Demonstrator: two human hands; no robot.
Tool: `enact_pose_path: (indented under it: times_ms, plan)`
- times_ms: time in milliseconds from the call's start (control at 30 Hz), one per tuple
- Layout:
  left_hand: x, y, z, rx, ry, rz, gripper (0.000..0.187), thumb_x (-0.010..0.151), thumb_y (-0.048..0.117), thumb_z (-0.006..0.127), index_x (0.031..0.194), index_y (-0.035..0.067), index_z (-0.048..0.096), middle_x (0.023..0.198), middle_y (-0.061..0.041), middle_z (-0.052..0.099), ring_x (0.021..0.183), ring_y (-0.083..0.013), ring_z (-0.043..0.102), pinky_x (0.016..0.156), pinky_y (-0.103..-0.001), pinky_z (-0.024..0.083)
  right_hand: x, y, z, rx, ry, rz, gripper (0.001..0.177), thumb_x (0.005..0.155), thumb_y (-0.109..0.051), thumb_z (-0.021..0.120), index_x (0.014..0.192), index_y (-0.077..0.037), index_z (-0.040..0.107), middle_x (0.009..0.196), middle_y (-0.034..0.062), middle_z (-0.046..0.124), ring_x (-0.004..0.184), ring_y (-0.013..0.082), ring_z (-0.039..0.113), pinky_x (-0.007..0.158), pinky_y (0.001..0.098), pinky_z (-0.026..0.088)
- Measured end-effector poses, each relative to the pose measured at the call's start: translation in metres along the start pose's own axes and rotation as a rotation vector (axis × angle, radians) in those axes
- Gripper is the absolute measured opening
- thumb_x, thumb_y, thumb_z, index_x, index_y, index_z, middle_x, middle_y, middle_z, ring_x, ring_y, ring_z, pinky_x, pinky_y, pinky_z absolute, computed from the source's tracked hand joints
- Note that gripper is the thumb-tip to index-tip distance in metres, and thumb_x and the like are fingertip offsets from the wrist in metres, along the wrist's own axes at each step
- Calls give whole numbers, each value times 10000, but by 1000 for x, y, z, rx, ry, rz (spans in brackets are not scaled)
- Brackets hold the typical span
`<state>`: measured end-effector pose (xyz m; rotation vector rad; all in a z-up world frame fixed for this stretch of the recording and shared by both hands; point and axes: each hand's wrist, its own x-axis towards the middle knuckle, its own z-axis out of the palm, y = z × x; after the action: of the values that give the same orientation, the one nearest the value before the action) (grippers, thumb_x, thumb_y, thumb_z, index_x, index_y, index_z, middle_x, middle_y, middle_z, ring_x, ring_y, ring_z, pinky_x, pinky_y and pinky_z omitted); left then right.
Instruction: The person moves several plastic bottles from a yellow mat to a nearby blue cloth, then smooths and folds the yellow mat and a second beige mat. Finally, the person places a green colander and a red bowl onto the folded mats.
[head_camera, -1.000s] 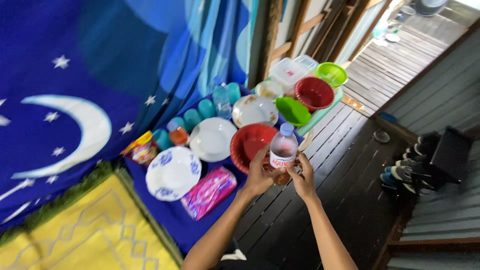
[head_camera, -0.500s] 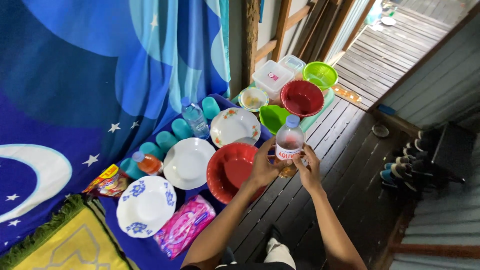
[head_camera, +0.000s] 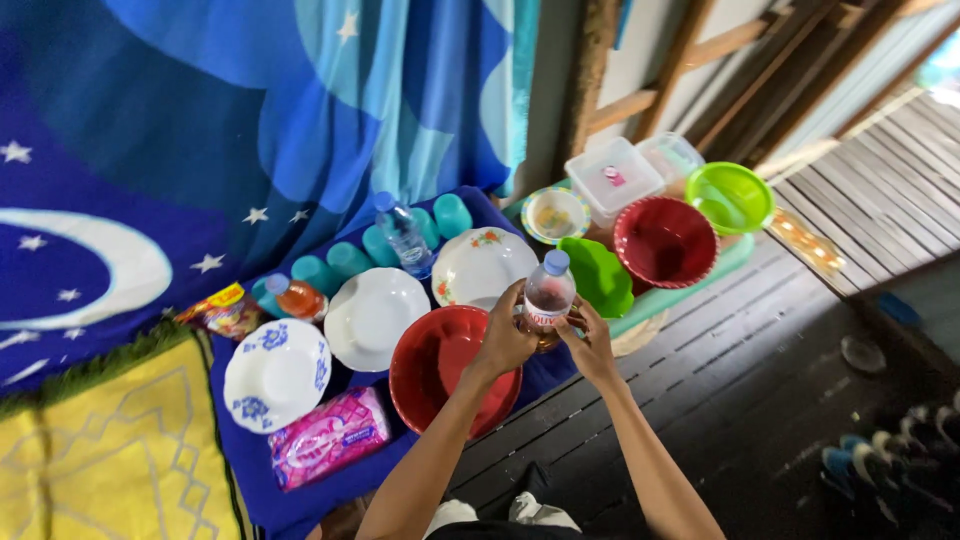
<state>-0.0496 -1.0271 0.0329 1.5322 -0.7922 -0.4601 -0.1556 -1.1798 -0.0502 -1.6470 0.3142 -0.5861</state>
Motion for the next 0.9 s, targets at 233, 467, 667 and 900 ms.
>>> enact_pose_path:
  times_ms: [233, 467, 667, 900]
  plan:
    - [-4, -12, -2, 103, 89, -10, 830, 757, 110, 855, 1457, 12, 419, 1334, -203, 592, 1209, -327, 645, 950, -413, 578, 4, 26, 13, 11, -47, -3, 543, 932, -106, 734, 1423, 27, 543, 1220, 95, 714, 1076, 164, 685, 939, 309, 557]
    - [-10, -19, -3, 346, 103, 14, 843, 731, 157, 860, 1460, 15, 461, 1352, -234, 591, 1244, -403, 603, 1019, -455, 515, -1, 34, 13, 10, -72, 18, 445, 930, 1, 702, 1360, 38, 591, 1200, 104, 729, 1089, 171, 699, 953, 306, 556]
    - [-15, -19, -9, 363, 87, -14, 808, 731, 183, 834, 1424, 38, 445, 1344, -205, 596, 1255, -377, 610, 1024, -437, 523, -2, 21, 13, -20, -114, 4, 531, 876, -12, 742, 1375, 30, 567, 1273, 113, 688, 1171, 194, 665, 1008, 327, 523]
    - [-24, -27, -14, 402, 56, 75, 880, 741, 157, 836, 1488, 61, 380, 1479, -205, 525, 1355, -391, 540, 1090, -452, 489, -10, 13, 14, -25, -183, -77, 682, 888, -76, 736, 1504, 4, 454, 1389, 148, 622, 1275, 245, 606, 1097, 378, 466]
